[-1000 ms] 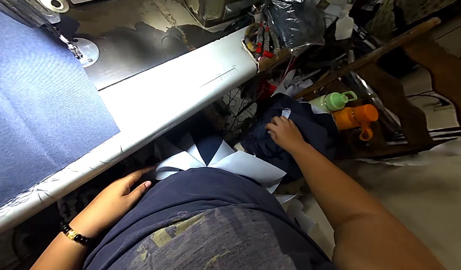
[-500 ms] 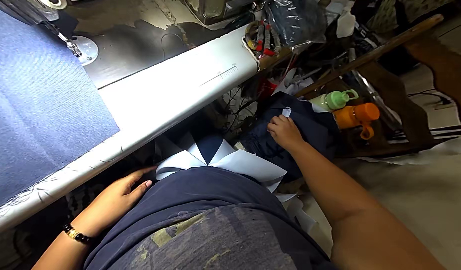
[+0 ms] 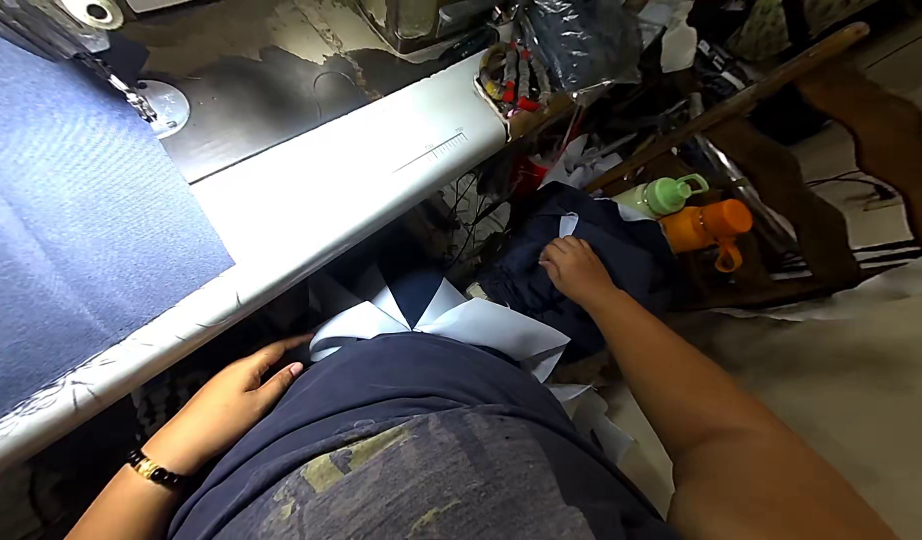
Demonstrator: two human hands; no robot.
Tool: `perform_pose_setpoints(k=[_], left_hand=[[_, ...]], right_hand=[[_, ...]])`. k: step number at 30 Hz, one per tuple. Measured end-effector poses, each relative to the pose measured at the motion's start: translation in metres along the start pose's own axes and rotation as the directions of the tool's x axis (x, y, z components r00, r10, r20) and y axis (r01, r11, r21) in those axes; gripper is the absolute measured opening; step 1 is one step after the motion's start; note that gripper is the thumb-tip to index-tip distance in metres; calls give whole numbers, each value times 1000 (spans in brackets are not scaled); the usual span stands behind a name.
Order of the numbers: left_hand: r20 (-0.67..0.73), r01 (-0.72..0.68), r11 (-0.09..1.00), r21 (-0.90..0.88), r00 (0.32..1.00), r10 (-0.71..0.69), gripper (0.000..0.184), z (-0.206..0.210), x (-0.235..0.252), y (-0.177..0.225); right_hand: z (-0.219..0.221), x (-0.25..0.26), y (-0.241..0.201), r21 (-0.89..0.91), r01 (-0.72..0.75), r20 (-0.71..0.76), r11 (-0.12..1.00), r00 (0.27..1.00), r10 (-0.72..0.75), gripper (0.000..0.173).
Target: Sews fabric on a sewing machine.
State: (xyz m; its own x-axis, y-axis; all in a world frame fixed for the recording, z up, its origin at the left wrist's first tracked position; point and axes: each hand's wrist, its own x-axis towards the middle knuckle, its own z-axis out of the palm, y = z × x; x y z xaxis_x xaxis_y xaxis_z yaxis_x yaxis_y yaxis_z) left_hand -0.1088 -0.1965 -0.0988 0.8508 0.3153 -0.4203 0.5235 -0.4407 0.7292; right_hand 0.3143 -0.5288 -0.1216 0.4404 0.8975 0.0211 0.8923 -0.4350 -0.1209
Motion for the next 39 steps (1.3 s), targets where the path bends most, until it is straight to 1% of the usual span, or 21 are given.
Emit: perform_pose_setpoints(k=[9, 10, 13, 14, 16, 19, 20, 21, 22, 23, 25, 26, 27, 28, 29, 31, 33, 34, 36, 38, 39], left_hand=[[6, 13, 1000, -17, 1000, -13, 45, 0, -3, 0], [6, 13, 1000, -17, 1000, -13, 45, 0, -3, 0], [10, 10, 1000, -12, 1000, -10, 45, 1, -2, -1], [12, 9, 1000, -7, 1000, -9, 45, 0, -2, -1], [3, -7, 1000, 5, 1000, 7, 45, -1, -2, 0], [-77, -92, 995, 37, 993, 94, 45, -8, -7, 6], [-129, -145, 989, 36, 980, 149, 43, -11, -10, 8], [-191, -219, 976, 14, 957, 217, 40, -14, -13, 11], [-254, -308, 951, -23, 922, 292, 37, -18, -14, 15], [-301, -391, 918, -65, 885, 355, 34, -22, -15, 23], [-372, -510, 847, -146, 822, 431, 32, -28, -12, 46], [-403, -546, 819, -177, 799, 446, 31, -30, -10, 59], [-428, -562, 805, -191, 786, 447, 33, -30, -7, 71], [-448, -559, 807, -191, 781, 436, 35, -31, -4, 83], [-470, -549, 815, -185, 778, 417, 37, -31, -3, 93], [-549, -546, 820, -174, 745, 379, 29, -35, -4, 102], [-648, -565, 801, -196, 688, 327, 26, -42, -15, 98], [-691, -574, 793, -203, 658, 299, 25, -47, -22, 93], [-778, -580, 794, -183, 579, 243, 26, -59, -38, 81], [-858, -534, 830, -160, 491, 150, 27, -69, -51, 66], [-886, -502, 851, -155, 452, 105, 28, -74, -57, 59]], right_hand=[[4, 3, -4, 7, -13, 11, 1000, 1000, 13, 9], [3, 3, -3, 22, -13, 10, 1000, 1000, 12, 10], [3, 1, -2, 58, -18, 14, 998, 1000, 17, 21], [4, 1, 0, 63, -15, 14, 998, 1000, 14, 20], [2, -1, 4, 82, -15, 3, 996, 1000, 15, 13], [-20, 3, 8, 188, -146, 3, 971, 989, 148, 7], [-31, 9, 6, 259, -184, -22, 948, 980, 196, 8], [-44, 17, -1, 346, -188, -61, 919, 973, 222, 11], [-57, 27, -14, 422, -152, -101, 894, 972, 213, 13], [-68, 39, -31, 477, -77, -144, 875, 976, 164, 14], [-84, 66, -83, 554, 137, -235, 821, 972, -3, 20], [-86, 80, -116, 586, 262, -288, 767, 952, -105, 22], [-84, 94, -151, 617, 385, -342, 687, 917, -207, 24], [-82, 107, -186, 644, 481, -379, 596, 876, -297, 26], [-80, 119, -219, 669, 538, -392, 513, 842, -372, 25], [-83, 135, -274, 722, 564, -371, 400, 804, -464, 22], [-88, 145, -309, 777, 560, -379, 287, 780, -498, 23], [-90, 149, -320, 819, 527, -363, 226, 782, -506, 26], [-85, 151, -335, 915, 382, -264, 127, 806, -530, 38], [-66, 147, -342, 968, 224, -122, 116, 819, -560, 48], [-54, 143, -342, 974, 186, -79, 131, 818, -569, 48]])
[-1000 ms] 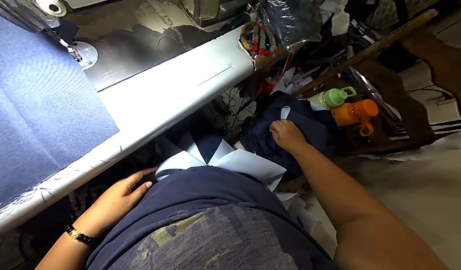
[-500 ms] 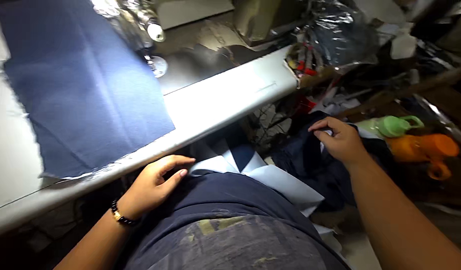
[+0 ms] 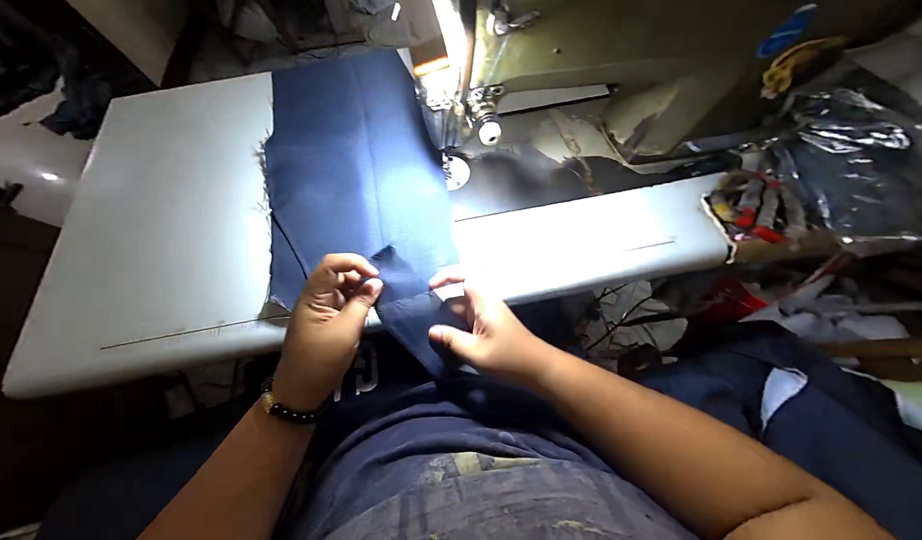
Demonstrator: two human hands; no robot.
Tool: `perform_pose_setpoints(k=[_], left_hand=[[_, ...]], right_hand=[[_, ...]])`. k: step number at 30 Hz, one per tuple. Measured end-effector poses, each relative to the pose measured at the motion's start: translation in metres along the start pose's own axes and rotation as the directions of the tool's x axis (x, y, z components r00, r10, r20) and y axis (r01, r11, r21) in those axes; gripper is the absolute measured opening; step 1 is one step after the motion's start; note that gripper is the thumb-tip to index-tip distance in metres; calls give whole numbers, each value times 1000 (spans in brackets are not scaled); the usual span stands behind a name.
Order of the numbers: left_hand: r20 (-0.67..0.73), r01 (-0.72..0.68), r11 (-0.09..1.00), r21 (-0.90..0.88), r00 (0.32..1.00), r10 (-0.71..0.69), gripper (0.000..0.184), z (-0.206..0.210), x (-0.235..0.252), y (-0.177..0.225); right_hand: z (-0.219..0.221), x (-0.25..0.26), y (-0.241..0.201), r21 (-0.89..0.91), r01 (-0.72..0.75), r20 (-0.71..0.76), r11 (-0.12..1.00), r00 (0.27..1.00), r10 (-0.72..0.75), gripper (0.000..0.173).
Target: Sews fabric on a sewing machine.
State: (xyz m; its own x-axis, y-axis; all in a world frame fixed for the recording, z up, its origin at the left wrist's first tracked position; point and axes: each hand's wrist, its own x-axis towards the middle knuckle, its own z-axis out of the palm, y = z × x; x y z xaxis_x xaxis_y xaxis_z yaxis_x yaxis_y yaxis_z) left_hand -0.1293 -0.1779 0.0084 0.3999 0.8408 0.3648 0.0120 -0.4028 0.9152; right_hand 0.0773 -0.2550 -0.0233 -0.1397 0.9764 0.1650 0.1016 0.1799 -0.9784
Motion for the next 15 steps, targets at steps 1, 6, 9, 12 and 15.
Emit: perform_pose_setpoints(k=[1, 6, 9, 12, 15], left_hand=[[-49, 11, 999, 43, 999, -9, 28, -9, 2, -3], [-66, 15, 972, 236, 998, 0, 21, -30, 28, -5], [-23, -76, 928, 364, 996, 90, 14, -29, 81, -3], [68, -98, 807, 583, 995, 71, 16, -13, 143, -7], [198, -80, 701, 708, 976, -90, 19, 16, 180, -20]], right_hand=[[3, -5, 8, -15, -29, 10, 999, 1000, 30, 46], [-17, -17, 14, -154, 85, -69, 984, 993, -96, 13], [-32, -10, -4, -53, 69, -31, 996, 997, -71, 22], [-48, 6, -11, -162, 92, 38, 983, 995, -87, 38], [-52, 20, 11, -549, 245, 32, 799, 961, -273, 34]])
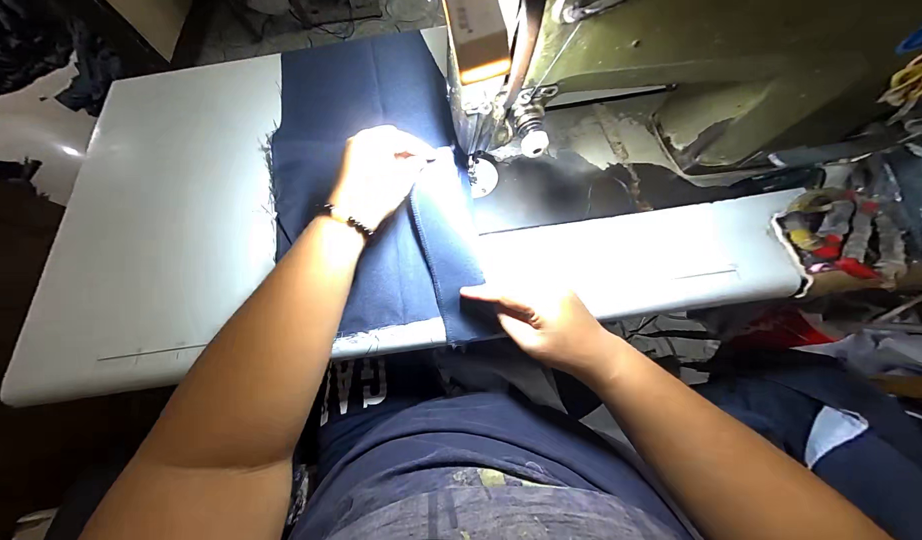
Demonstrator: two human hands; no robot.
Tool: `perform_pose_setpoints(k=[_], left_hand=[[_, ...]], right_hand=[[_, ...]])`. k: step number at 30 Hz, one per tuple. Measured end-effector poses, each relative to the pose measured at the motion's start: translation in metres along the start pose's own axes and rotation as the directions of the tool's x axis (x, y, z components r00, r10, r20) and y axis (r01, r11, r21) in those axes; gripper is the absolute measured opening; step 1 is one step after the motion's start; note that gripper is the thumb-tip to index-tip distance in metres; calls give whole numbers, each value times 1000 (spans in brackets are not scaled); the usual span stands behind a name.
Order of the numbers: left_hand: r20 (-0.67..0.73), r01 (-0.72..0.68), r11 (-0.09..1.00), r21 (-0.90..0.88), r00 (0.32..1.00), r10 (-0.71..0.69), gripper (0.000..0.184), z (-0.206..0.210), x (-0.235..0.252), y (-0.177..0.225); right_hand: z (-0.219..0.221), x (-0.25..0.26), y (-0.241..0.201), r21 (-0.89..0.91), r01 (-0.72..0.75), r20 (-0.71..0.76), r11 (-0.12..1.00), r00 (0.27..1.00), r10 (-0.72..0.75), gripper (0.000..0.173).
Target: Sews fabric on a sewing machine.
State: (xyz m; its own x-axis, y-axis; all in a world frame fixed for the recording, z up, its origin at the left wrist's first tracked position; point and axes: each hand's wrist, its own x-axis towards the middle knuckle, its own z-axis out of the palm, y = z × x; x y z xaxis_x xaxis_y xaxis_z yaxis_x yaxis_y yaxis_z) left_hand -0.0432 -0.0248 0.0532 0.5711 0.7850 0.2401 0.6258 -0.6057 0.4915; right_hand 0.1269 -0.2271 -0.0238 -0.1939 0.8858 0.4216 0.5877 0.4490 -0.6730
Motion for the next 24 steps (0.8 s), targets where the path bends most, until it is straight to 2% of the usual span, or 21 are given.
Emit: perform_pose_setpoints(k=[3, 5, 10, 19, 24], left_hand=[[128, 3, 998, 58, 992, -10, 23, 28, 16, -4], [136, -18, 998, 57, 991, 10, 24, 39, 16, -7], [83, -63, 997, 48, 995, 59, 26, 46, 14, -12], [10, -135, 989, 67, 991, 135, 31, 58, 10, -13], [6, -132, 986, 97, 991, 132, 40, 64, 7, -16]], right_hand=[[13, -5, 12, -218, 73, -18, 973, 997, -79, 28], [16, -9, 12, -281, 86, -19, 956, 995, -95, 28], [17, -4, 16, -247, 186, -14, 951, 981, -196, 25], [18, -3, 16, -260, 183, -6, 948, 982, -191, 26], [19, -2, 16, -262, 168, -3, 950, 985, -175, 26]])
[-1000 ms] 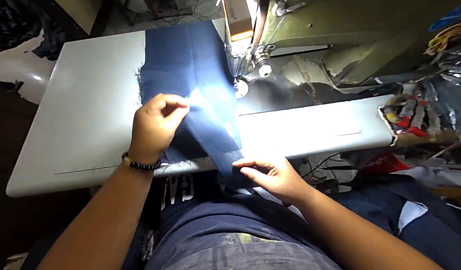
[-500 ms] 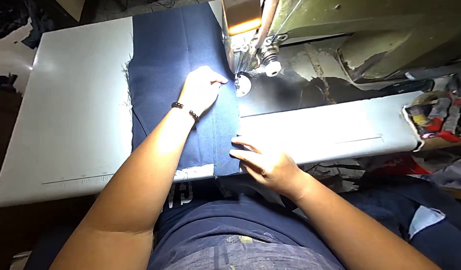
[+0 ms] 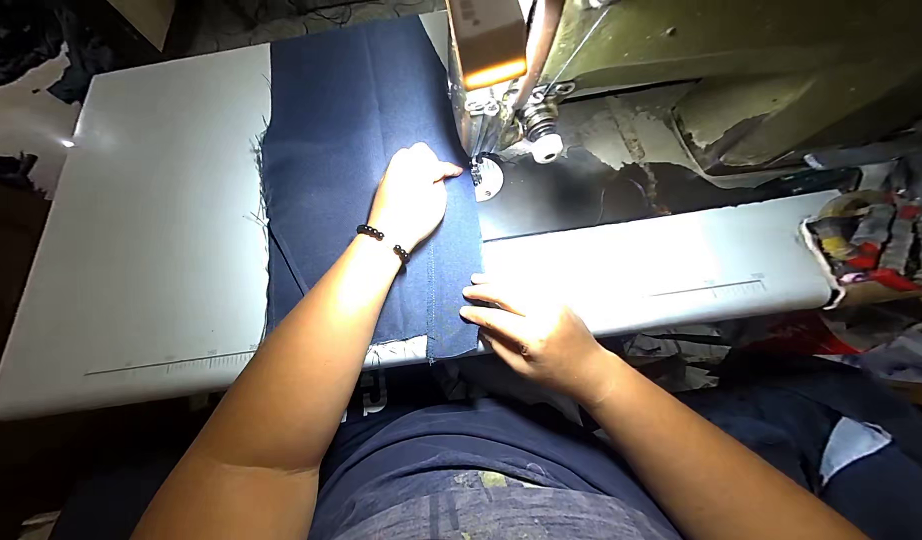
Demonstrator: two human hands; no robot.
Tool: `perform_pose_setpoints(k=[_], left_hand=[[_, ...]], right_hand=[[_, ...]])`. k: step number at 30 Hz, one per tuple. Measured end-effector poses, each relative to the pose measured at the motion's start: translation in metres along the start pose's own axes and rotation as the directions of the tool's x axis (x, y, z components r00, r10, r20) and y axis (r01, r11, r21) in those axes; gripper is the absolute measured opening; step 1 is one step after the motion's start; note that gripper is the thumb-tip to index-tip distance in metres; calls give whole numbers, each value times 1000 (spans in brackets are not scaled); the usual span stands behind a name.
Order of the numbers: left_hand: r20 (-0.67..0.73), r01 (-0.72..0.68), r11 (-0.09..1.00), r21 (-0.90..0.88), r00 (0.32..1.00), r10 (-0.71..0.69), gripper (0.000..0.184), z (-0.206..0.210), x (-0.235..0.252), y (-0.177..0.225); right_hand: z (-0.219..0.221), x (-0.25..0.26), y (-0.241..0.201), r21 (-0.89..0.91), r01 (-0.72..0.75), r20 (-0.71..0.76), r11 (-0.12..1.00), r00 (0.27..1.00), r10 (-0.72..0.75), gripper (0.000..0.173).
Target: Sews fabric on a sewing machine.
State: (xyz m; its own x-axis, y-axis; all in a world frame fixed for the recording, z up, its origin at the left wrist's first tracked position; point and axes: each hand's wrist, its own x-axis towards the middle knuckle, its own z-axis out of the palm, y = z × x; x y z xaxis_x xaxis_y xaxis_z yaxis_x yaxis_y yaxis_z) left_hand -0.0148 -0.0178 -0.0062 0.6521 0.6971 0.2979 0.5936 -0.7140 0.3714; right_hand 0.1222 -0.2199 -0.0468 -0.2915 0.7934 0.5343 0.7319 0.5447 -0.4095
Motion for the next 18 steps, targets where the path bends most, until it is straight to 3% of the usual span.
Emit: perform_pose_setpoints(k=[18], left_hand=[[-50, -9, 999, 35, 999, 11, 37, 6, -2, -1]], right_hand=[[-1, -2, -1, 5, -12, 6, 1000, 1000, 12, 26]])
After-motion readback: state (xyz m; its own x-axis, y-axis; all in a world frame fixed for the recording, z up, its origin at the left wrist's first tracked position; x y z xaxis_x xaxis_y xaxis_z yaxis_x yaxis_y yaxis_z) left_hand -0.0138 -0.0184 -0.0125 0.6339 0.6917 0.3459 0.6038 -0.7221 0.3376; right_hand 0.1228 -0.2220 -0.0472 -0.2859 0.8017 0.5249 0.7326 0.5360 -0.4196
